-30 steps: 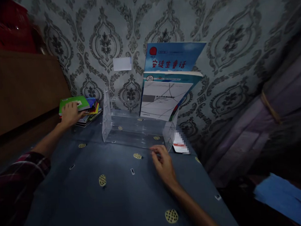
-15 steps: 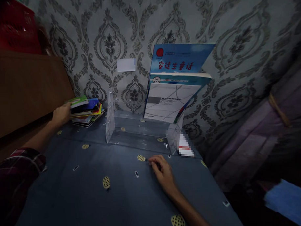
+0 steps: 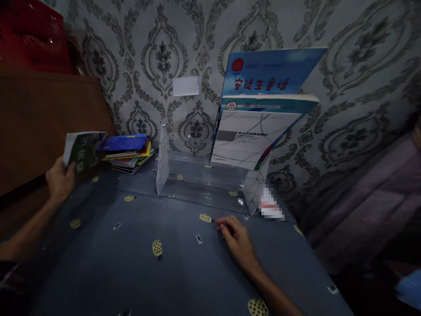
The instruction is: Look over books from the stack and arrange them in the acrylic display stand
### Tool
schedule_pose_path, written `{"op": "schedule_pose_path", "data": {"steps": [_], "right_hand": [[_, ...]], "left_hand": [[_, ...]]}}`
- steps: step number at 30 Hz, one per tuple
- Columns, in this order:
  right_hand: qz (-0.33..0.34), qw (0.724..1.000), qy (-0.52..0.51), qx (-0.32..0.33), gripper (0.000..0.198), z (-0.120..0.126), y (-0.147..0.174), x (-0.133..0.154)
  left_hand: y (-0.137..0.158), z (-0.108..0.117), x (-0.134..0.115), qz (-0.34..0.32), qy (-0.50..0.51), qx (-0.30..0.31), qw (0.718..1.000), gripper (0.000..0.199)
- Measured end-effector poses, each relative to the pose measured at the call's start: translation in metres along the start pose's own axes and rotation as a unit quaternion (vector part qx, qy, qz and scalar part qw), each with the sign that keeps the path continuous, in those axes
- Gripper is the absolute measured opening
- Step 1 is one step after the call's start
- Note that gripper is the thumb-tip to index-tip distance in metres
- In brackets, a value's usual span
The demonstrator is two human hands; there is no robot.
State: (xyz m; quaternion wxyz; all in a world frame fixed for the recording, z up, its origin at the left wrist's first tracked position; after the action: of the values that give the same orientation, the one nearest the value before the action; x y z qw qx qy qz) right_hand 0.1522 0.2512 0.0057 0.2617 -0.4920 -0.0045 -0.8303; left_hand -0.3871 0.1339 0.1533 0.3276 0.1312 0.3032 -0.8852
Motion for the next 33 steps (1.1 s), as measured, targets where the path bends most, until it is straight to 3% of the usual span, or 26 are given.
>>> {"op": "schedule_pose_path", "data": {"steps": [3, 8, 17, 22, 25, 29, 33], "right_hand": [[-0.004, 1.000, 0.001, 0.000, 0.030, 0.000, 0.000, -0.001], [-0.012, 1.000, 0.000, 0.011, 0.031, -0.001, 0.000, -0.003], [-0.020, 1.000, -0.016, 0.013, 0.029, -0.003, 0.000, -0.006], [-0.025, 0.999, -0.021, 0.010, 0.030, -0.003, 0.001, -0.006], [-0.023, 0.999, -0.021, 0.018, 0.031, -0.004, 0.001, -0.004], [-0.033, 0.999, -0.014, 0.012, 0.033, -0.003, 0.001, -0.006], [-0.033, 0.999, -0.021, 0.012, 0.032, -0.003, 0.001, -0.009]], "left_hand": [[0.033, 0.018, 0.021, -0.016, -0.008, -0.043, 0.999, 0.049], [0.080, 0.045, 0.021, -0.093, 0.035, -0.079, 0.992, 0.049], [0.090, 0.040, 0.008, -0.082, 0.176, -0.079, 0.978, 0.047], [0.098, 0.025, 0.003, -0.137, 0.172, -0.006, 0.975, 0.043], [0.121, 0.016, -0.008, -0.224, 0.112, 0.026, 0.968, 0.041], [0.167, -0.007, -0.031, -0.360, -0.020, 0.097, 0.928, 0.046], [0.213, -0.040, -0.048, -0.400, -0.178, 0.217, 0.873, 0.065]]}}
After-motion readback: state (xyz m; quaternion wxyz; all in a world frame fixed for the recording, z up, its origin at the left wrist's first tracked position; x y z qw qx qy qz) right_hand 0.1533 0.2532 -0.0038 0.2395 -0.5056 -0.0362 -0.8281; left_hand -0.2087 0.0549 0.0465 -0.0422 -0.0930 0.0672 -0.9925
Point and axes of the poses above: each hand's wrist, its own y-axis away from the middle knuckle, its own z-axis out of the back of the hand, x = y × z, the point moved 10 cm from there along -y, towards the middle knuckle, and after that the axes turned 11 degrees about x, right-handed, at the moved point
